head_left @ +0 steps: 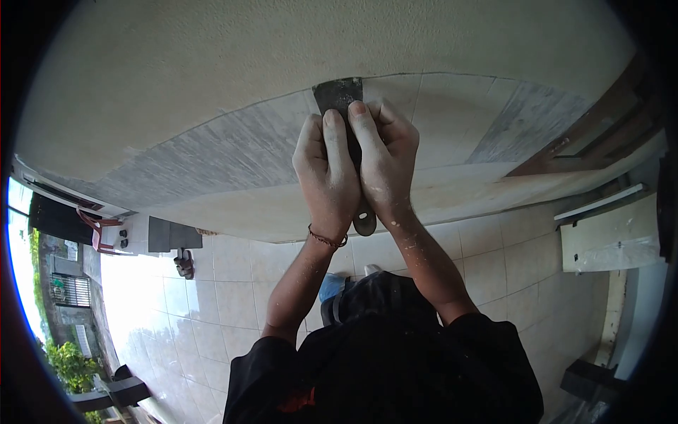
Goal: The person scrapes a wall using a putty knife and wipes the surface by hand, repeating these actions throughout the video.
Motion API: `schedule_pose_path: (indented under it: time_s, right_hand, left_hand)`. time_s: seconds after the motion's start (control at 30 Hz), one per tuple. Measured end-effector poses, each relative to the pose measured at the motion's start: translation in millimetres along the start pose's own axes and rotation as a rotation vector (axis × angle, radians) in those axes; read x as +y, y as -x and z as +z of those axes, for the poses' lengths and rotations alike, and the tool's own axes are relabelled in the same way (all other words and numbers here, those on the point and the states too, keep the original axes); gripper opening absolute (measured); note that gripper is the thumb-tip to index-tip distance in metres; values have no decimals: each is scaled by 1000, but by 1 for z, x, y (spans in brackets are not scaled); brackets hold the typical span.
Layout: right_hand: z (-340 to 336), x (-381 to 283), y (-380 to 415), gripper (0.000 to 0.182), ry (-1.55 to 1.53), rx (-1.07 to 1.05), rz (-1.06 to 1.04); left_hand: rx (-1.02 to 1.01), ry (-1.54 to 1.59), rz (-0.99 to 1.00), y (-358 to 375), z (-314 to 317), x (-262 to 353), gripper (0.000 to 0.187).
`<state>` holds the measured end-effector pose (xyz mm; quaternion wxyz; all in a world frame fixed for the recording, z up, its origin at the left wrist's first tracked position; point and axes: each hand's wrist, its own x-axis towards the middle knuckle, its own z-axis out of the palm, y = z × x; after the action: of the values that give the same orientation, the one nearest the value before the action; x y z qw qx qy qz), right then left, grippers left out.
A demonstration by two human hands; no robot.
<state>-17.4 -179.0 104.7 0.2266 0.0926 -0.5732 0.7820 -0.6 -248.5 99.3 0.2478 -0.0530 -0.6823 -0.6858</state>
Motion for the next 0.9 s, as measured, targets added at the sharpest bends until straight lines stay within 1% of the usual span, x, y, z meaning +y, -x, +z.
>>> schedule_pose_path:
  time_s: [0.07, 0.13, 0.2, 0.23, 0.27, 0.3, 0.33, 0.43, 0.47, 0.5, 0.53, 0.57, 0.6, 0.63, 0.67, 0.77, 0.8, 0.87, 0.9]
  right_hand:
    - [-11, 32, 18, 29, 37, 25, 13]
    - [-15, 43, 22, 29, 56, 36, 15]
    - [-15, 33, 22, 29, 70, 36, 39]
    - [-13, 29, 11, 29, 101, 16, -38]
    - [-4, 12, 2, 30, 32, 12, -33]
    - [-1, 6, -1, 30, 29, 6, -38]
    - [0, 4, -3, 31, 23, -4, -50]
    - [-13, 40, 18, 31, 108, 39, -51]
    - [-14, 40, 19, 31, 101, 35, -32]
    - [-15, 39, 21, 30, 96, 33, -12]
    - [-17, 39, 23, 30, 94, 33, 17]
    - [-12, 25, 15, 30, 94, 28, 16]
    - [-6, 19, 6, 30, 61, 0, -43]
    - [-2, 12, 2, 30, 39, -3, -50]
    - [2, 7, -2, 30, 14, -10, -67]
    - [-8, 38, 15, 29, 129, 26, -64]
    - [-8, 38, 17, 29, 106, 23, -44]
    - [-10, 40, 23, 29, 66, 26, 4]
    - [-7, 33, 15, 29, 120, 25, -42]
  left_hand:
    - [16, -42, -18, 10, -1, -16, 32]
    - [-19, -64, -52, 26, -5, -44, 31]
    - [11, -48, 12, 18, -1, -36, 32]
    - [2, -5, 11, 10, 0, -21, 32]
    - [-4, 41, 11, 0, 1, -3, 32]
    - [-24, 103, -22, -6, 1, 4, 31]
    - [-19, 68, -16, -3, 1, -1, 31]
    - [-11, -16, 8, 13, -3, -33, 32]
    - [2, -54, -29, 19, -2, -36, 32]
    - [10, -63, 6, 18, -1, -38, 32]
    - [18, -74, 32, 19, -2, -38, 32]
    - [-10, -65, 25, 13, -4, -27, 32]
    - [-37, -55, 16, 3, -6, -12, 32]
    - [-37, 42, -22, -4, -4, -3, 32]
    - [-40, 18, -19, -4, -5, -6, 32]
    - [-35, -26, 5, 8, -9, -32, 31]
    - [-25, -82, -5, 14, -11, -38, 30]
    - [-10, -57, -24, 17, -10, -37, 31]
    - [-21, -52, 5, 11, -11, -27, 31]
